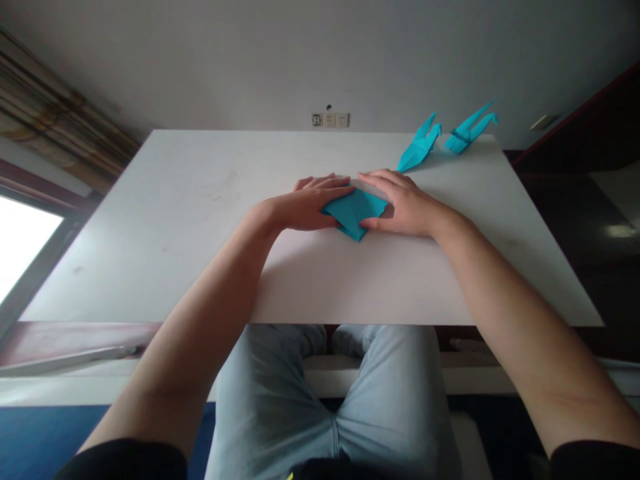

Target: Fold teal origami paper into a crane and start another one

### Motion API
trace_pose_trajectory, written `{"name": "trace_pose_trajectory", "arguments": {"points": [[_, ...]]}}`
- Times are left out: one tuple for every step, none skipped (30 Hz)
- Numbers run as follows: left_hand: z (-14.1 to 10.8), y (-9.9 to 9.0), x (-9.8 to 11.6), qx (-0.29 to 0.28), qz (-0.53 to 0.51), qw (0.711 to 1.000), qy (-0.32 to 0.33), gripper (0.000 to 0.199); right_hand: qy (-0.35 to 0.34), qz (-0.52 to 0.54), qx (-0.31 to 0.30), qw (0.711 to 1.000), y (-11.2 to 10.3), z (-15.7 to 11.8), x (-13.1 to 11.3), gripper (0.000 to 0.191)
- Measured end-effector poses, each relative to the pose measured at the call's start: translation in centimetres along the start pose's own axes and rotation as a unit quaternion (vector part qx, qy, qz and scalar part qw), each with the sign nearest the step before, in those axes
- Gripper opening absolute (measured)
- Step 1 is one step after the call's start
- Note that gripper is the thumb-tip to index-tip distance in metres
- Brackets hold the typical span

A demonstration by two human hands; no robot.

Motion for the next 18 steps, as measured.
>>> {"name": "trace_pose_trajectory", "arguments": {"points": [[0.04, 0.04, 0.01, 0.006, 0.000, 1.000, -0.001, 0.104, 0.003, -0.002, -0.005, 1.000, 0.11, -0.02, 0.04, 0.111], [0.07, 0.06, 0.01, 0.015, -0.001, 1.000, -0.001, 0.103, 0.002, 0.000, -0.012, 1.000, 0.20, -0.03, 0.02, 0.116], [0.10, 0.06, 0.02, 0.025, -0.004, 1.000, 0.000, 0.102, -0.002, 0.006, -0.020, 1.000, 0.25, -0.05, -0.05, 0.122], [0.12, 0.06, 0.02, 0.037, -0.009, 0.999, 0.002, 0.101, -0.007, 0.012, -0.029, 0.999, 0.27, -0.08, -0.16, 0.130], [0.13, 0.06, 0.02, 0.049, -0.013, 0.999, 0.004, 0.100, -0.012, 0.018, -0.035, 0.999, 0.27, -0.12, -0.30, 0.137], [0.13, 0.06, 0.03, 0.060, -0.018, 0.998, 0.007, 0.099, -0.014, 0.022, -0.038, 0.999, 0.24, -0.17, -0.43, 0.141], [0.13, 0.06, 0.05, 0.069, -0.021, 0.997, 0.009, 0.097, -0.014, 0.022, -0.037, 0.999, 0.20, -0.20, -0.54, 0.141], [0.12, 0.07, 0.07, 0.077, -0.023, 0.997, 0.011, 0.096, -0.011, 0.019, -0.034, 0.999, 0.18, -0.24, -0.62, 0.137], [0.11, 0.07, 0.10, 0.081, -0.024, 0.996, 0.011, 0.096, -0.007, 0.012, -0.030, 0.999, 0.19, -0.26, -0.68, 0.131], [0.09, 0.09, 0.12, 0.083, -0.024, 0.996, 0.010, 0.097, -0.003, 0.005, -0.026, 1.000, 0.20, -0.28, -0.72, 0.124], [0.08, 0.09, 0.16, 0.083, -0.024, 0.996, 0.008, 0.098, 0.000, -0.002, -0.025, 1.000, 0.23, -0.29, -0.73, 0.120], [0.05, 0.08, 0.21, 0.082, -0.023, 0.996, 0.006, 0.099, 0.002, -0.004, -0.025, 1.000, 0.25, -0.31, -0.73, 0.118], [0.02, 0.04, 0.27, 0.081, -0.021, 0.996, 0.003, 0.099, 0.001, -0.002, -0.029, 1.000, 0.25, -0.34, -0.72, 0.119], [-0.01, -0.01, 0.35, 0.079, -0.020, 0.997, 0.002, 0.099, -0.003, 0.003, -0.037, 0.999, 0.23, -0.38, -0.71, 0.122], [-0.05, -0.05, 0.44, 0.077, -0.018, 0.997, 0.001, 0.099, -0.009, 0.011, -0.045, 0.999, 0.17, -0.42, -0.70, 0.126], [-0.08, -0.09, 0.52, 0.074, -0.017, 0.997, 0.000, 0.099, -0.016, 0.019, -0.054, 0.998, 0.08, -0.47, -0.70, 0.130], [-0.11, -0.12, 0.60, 0.071, -0.017, 0.997, -0.002, 0.100, -0.023, 0.027, -0.060, 0.998, -0.05, -0.51, -0.71, 0.133], [-0.13, -0.15, 0.67, 0.068, -0.018, 0.998, -0.003, 0.100, -0.029, 0.034, -0.061, 0.997, -0.21, -0.54, -0.71, 0.134]]}}
Point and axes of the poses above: each hand's wrist, its own z-axis towards the middle knuckle, its own y-axis out of the palm, x = y × z, the point moved 6 cm from there along z, towards the middle knuckle, and after that the axes turned 7 degrees about -x, right-handed, at the moved point
